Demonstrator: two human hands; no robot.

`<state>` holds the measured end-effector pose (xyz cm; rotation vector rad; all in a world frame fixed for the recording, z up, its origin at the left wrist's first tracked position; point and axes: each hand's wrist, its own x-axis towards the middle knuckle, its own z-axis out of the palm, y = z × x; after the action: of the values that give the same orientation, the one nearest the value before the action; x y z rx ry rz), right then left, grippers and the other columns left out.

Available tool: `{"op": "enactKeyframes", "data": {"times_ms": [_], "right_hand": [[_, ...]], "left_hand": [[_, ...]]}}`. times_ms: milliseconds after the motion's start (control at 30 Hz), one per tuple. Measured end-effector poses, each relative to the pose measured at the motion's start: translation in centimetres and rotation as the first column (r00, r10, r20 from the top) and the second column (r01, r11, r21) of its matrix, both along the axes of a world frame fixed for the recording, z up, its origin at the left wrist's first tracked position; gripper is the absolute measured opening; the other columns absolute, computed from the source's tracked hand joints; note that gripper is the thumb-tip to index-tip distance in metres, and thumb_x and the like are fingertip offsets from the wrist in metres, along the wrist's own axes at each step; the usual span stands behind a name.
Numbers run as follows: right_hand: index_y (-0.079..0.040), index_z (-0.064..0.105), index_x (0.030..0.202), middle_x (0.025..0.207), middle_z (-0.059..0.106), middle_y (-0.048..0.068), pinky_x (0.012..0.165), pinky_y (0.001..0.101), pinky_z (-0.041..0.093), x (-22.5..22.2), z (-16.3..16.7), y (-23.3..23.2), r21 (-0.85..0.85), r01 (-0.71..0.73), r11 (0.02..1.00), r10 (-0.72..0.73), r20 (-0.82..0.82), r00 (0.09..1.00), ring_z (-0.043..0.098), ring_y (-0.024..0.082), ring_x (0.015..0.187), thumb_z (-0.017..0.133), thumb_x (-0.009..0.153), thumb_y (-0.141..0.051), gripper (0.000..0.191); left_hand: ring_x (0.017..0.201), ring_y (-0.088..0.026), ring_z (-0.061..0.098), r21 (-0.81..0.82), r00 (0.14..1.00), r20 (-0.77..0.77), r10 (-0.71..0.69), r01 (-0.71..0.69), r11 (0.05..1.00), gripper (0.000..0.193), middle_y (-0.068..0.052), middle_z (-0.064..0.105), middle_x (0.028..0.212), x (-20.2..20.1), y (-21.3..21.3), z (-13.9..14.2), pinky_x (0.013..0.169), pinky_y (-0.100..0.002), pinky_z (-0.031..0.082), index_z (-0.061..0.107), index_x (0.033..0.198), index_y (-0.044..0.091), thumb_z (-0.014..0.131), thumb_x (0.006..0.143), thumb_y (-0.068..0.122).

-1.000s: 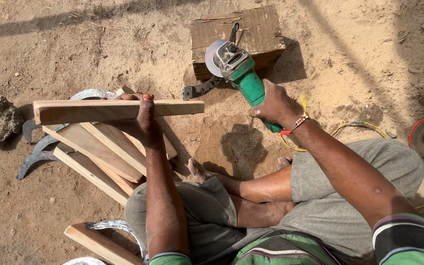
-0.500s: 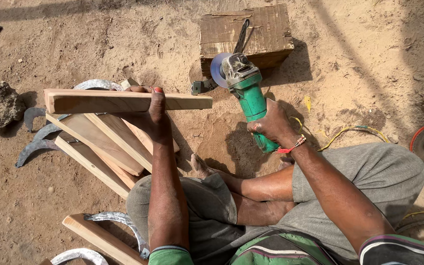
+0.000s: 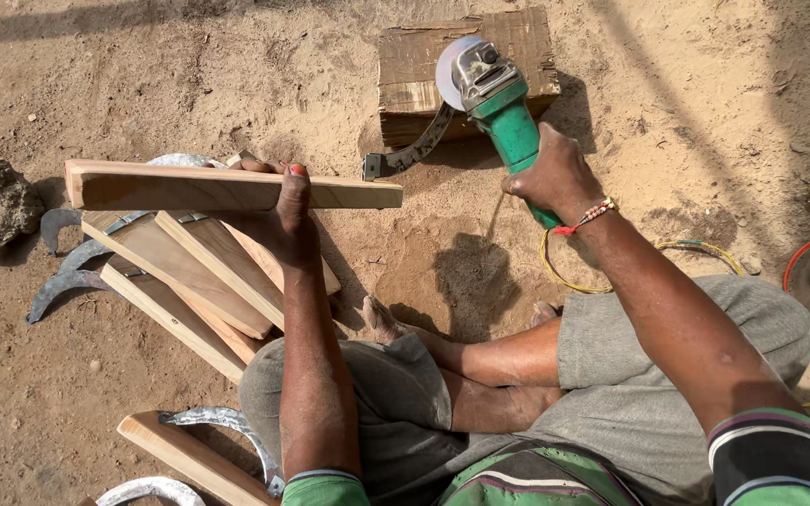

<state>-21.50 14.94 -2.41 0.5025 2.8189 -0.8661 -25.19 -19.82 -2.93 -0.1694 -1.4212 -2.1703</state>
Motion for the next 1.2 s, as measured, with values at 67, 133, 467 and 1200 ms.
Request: {"op": "enactKeyframes", "data": {"times_ms": [67,133,467,1200], "right_hand": [[0.000,0.059,0.116,0.103,0.070,0.023,0.086,0.0452,0.059,-2.0,0.7,1.3,0.028,-0.019,0.999,0.019,-0.018,1.000,0.072,0.036,0.096,0.092,0.064,-0.025,0.066],[0.001,0.058,0.115,0.102,0.070,0.023,0.085,0.0437,0.059,-2.2,1.1,1.2,0.009,-0.040,0.999,0.040,-0.031,0.999,0.072,0.035,0.094,0.092,0.063,-0.025,0.068],[-0.005,0.067,0.100,0.092,0.074,0.015,0.078,0.0417,0.059,6.8,-1.5,-4.4,-0.300,-0.083,0.950,0.093,0.016,0.996,0.073,0.027,0.084,0.088,0.054,-0.026,0.055],[0.005,0.063,0.105,0.085,0.071,0.016,0.056,0.0401,0.061,1.9,5.5,9.3,-0.516,0.056,0.855,-0.046,0.031,0.998,0.073,0.024,0.066,0.078,0.069,-0.007,0.041]], "left_hand": [[0.094,-0.017,0.054,-0.063,0.999,-0.048,0.014,-0.017,0.998,0.112,-0.007,0.049,0.103,-0.1,0.2,0.0,0.085,-0.033,0.058,-0.008,0.165,0.014,0.079,0.096,-0.005],[0.094,-0.017,0.054,-0.089,0.997,-0.064,0.036,-0.041,0.995,0.100,-0.007,0.049,0.104,0.0,0.4,0.0,0.083,-0.033,0.057,0.001,0.158,0.008,0.078,0.096,-0.006],[0.099,-0.019,0.060,-0.132,0.998,0.015,0.061,-0.059,0.990,0.099,-0.010,0.056,0.111,0.1,-0.2,0.1,0.084,-0.036,0.062,0.001,0.159,0.009,0.075,0.096,-0.003],[0.129,-0.027,0.053,-0.630,0.915,-0.245,-0.321,0.101,0.770,0.068,-0.015,0.050,0.134,8.6,1.4,6.8,0.103,-0.045,0.059,0.036,0.134,0.011,0.084,0.090,0.031]]}}
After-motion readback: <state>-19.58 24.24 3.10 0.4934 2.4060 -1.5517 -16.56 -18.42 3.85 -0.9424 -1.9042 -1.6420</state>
